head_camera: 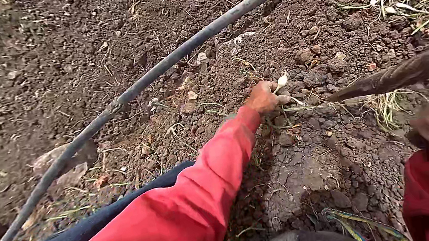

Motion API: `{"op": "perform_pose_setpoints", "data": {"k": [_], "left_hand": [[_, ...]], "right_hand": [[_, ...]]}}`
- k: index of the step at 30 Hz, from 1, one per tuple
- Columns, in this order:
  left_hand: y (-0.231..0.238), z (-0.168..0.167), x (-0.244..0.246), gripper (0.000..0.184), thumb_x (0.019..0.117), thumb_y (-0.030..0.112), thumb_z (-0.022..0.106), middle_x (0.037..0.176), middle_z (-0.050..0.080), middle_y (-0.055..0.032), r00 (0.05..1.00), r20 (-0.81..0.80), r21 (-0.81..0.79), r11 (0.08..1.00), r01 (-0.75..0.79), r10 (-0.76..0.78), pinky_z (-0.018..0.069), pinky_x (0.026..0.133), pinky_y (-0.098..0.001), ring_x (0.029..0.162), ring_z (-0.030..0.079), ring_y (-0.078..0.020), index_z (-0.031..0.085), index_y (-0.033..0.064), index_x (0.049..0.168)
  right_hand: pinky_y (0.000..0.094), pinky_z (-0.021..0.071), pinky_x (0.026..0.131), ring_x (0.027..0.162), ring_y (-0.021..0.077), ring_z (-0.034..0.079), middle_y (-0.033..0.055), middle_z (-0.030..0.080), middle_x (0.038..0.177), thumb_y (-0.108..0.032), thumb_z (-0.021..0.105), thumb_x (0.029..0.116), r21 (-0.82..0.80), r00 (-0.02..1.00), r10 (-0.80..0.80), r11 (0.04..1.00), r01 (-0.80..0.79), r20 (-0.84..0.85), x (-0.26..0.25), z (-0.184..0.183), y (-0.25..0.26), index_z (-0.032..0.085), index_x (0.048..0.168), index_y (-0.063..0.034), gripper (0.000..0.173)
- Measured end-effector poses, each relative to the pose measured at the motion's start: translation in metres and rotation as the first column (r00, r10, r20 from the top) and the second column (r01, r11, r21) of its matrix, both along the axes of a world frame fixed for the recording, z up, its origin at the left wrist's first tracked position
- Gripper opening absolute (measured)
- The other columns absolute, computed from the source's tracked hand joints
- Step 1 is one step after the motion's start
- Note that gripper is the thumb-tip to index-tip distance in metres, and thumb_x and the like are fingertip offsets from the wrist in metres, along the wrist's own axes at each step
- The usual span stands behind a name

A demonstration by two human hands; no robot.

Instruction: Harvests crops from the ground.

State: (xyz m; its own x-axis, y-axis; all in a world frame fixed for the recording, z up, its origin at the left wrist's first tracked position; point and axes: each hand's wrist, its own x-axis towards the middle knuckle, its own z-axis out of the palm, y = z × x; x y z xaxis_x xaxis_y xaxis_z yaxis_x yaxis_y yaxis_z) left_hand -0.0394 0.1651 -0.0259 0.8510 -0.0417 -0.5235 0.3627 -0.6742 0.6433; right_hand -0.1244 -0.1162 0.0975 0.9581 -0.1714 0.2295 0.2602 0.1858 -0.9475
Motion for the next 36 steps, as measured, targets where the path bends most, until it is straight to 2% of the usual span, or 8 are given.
{"op": "perform_pose_setpoints", "data": {"k": [7,11,16,24,27,30,34,36], "left_hand": [[-0.043,-0.005,-0.006,0.018,0.0905,0.026,0.072,0.101,0.074,-0.0136,0.985,0.011,0.359,0.920,0.158,-0.174,0.0558,0.087,-0.0613,0.102,0.070,-0.0337,0.078,0.0120,0.100],[-0.075,-0.032,-0.043,0.022,0.0986,0.014,0.058,0.126,0.066,-0.0201,0.866,-0.138,0.513,0.713,0.478,-0.481,0.0577,0.078,-0.0622,0.104,0.069,-0.0411,0.073,0.0051,0.113],[-0.048,-0.030,-0.044,0.026,0.0999,0.011,0.059,0.124,0.067,-0.0184,0.911,0.062,0.343,0.866,0.365,-0.409,0.0566,0.093,-0.0584,0.114,0.067,-0.0370,0.071,0.0083,0.123],[-0.086,-0.006,-0.020,0.019,0.1002,0.018,0.066,0.109,0.075,-0.0148,0.731,-0.005,0.216,0.713,0.667,-0.683,0.0551,0.095,-0.0574,0.107,0.071,-0.0332,0.076,0.0086,0.113],[-0.124,-0.024,-0.058,0.015,0.0973,0.014,0.063,0.102,0.073,-0.0164,0.627,-0.023,0.347,0.582,0.736,-0.779,0.0574,0.086,-0.0583,0.105,0.070,-0.0365,0.075,0.0053,0.101],[-0.143,-0.070,-0.088,0.017,0.0973,0.014,0.061,0.110,0.073,-0.0078,0.414,-0.013,0.516,0.349,0.783,-0.910,0.0440,0.104,-0.0504,0.123,0.058,-0.0310,0.077,0.0098,0.098],[-0.141,-0.070,-0.100,0.023,0.1011,0.020,0.057,0.120,0.071,-0.0038,0.410,-0.027,0.502,0.342,0.794,-0.912,0.0294,0.118,-0.0599,0.134,0.050,-0.0327,0.078,0.0203,0.109],[-0.150,-0.046,-0.083,0.022,0.1006,0.025,0.059,0.111,0.073,-0.0045,0.457,0.121,0.499,0.452,0.739,-0.881,0.0390,0.108,-0.0590,0.123,0.058,-0.0329,0.078,0.0216,0.109]], "right_hand": [[0.0426,0.0487,0.045,0.047,0.0186,0.051,0.0032,0.052,0.063,-0.057,0.048,0.1029,-0.275,0.891,-0.138,0.961,0.015,-0.433,0.001,-0.197,0.093,0.063,0.109,-0.0083,0.051],[0.0322,0.0465,0.042,0.045,0.0103,0.050,-0.0051,0.050,0.059,-0.049,0.054,0.1030,-0.193,0.936,-0.200,0.970,0.147,-0.289,-0.055,-0.149,0.078,0.062,0.099,-0.0109,0.040],[0.0273,0.0464,0.040,0.044,0.0078,0.050,-0.0073,0.051,0.058,-0.051,0.054,0.1025,-0.027,0.991,-0.085,0.996,0.083,-0.099,-0.065,-0.059,-0.007,0.061,0.096,-0.0169,0.036],[0.0407,0.0517,0.050,0.053,0.0155,0.058,0.0040,0.059,0.066,-0.050,0.052,0.1022,-0.566,0.878,-0.365,0.813,0.138,-0.309,-0.059,-0.213,0.051,0.065,0.099,-0.0044,0.047],[0.0363,0.0506,0.048,0.050,0.0128,0.055,0.0007,0.056,0.064,-0.047,0.052,0.1031,-0.463,0.859,-0.384,0.863,0.202,-0.340,-0.099,-0.197,0.046,0.064,0.100,-0.0057,0.044],[0.0336,0.0474,0.041,0.044,0.0114,0.052,-0.0023,0.052,0.058,-0.053,0.051,0.1031,-0.384,0.893,-0.396,0.875,0.296,-0.215,-0.132,-0.148,0.027,0.061,0.094,-0.0083,0.047],[0.0262,0.0489,0.044,0.048,0.0048,0.055,-0.0034,0.055,0.061,-0.055,0.047,0.1044,-0.557,0.869,-0.460,0.777,0.294,-0.182,-0.195,-0.111,0.001,0.060,0.092,-0.0106,0.048],[0.0219,0.0500,0.048,0.051,0.0011,0.057,-0.0013,0.058,0.061,-0.050,0.050,0.1026,-0.652,0.820,-0.527,0.706,0.275,-0.225,-0.205,-0.139,0.003,0.064,0.090,-0.0016,0.052]]}}
